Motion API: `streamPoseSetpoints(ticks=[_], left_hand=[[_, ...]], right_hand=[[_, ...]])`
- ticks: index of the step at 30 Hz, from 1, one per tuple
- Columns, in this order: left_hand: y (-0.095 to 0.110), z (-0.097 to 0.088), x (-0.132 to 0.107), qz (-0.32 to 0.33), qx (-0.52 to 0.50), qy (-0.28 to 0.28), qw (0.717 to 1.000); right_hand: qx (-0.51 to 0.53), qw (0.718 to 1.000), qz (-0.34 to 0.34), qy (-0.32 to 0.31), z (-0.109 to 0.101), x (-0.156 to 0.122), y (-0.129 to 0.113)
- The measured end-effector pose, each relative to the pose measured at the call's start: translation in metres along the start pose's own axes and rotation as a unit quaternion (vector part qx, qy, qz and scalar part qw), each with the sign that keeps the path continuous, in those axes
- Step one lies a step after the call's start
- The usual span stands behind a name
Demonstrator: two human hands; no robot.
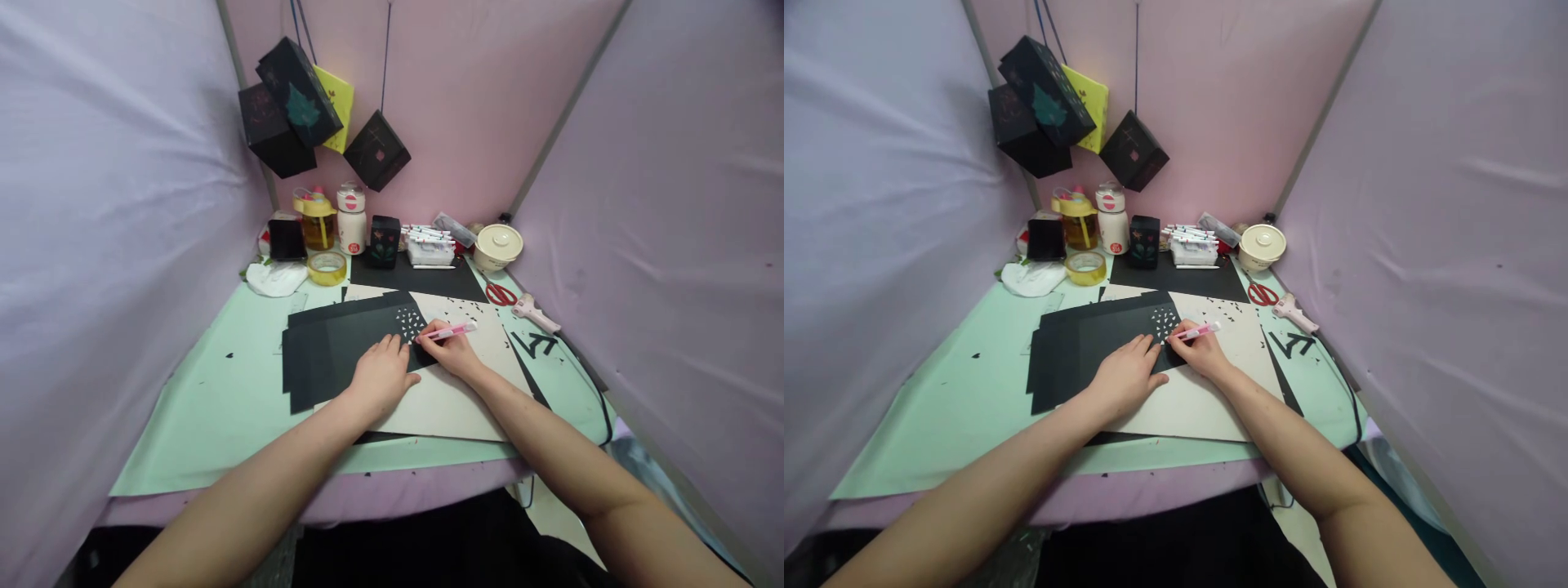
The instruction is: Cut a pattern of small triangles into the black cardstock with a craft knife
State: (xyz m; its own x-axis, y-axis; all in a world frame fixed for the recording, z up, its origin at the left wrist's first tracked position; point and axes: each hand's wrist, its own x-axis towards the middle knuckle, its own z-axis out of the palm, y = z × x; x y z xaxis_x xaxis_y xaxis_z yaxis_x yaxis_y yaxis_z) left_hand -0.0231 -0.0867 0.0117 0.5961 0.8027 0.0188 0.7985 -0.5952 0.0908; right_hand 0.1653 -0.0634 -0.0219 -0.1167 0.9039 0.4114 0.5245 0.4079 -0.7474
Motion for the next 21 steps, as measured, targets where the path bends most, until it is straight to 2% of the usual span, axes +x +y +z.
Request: streamPoseSetpoints(ticks=[6, 12, 17, 21], left_hand=[[0.001, -0.002, 0.001, 0.002, -0.005, -0.002, 1.0], [0.002, -0.004, 0.001, 0.006, -0.006, -0.004, 1.0], [0.002, -0.005, 0.001, 0.009, 0.004, -0.003, 1.0], [0.002, -0.005, 0.001, 0.006, 0.013, -0.005, 1.0]], right_hand=[[-0.048, 0.996, -0.055, -0.046, -0.004, -0.003, 0.004], [-0.069, 0.991, -0.081, -0.076, -0.007, -0.003, 0.011], [-0.071, 0.991, -0.081, -0.074, -0.007, -0.003, 0.013], [-0.065, 0.995, -0.062, -0.047, -0.008, -0.003, 0.012]])
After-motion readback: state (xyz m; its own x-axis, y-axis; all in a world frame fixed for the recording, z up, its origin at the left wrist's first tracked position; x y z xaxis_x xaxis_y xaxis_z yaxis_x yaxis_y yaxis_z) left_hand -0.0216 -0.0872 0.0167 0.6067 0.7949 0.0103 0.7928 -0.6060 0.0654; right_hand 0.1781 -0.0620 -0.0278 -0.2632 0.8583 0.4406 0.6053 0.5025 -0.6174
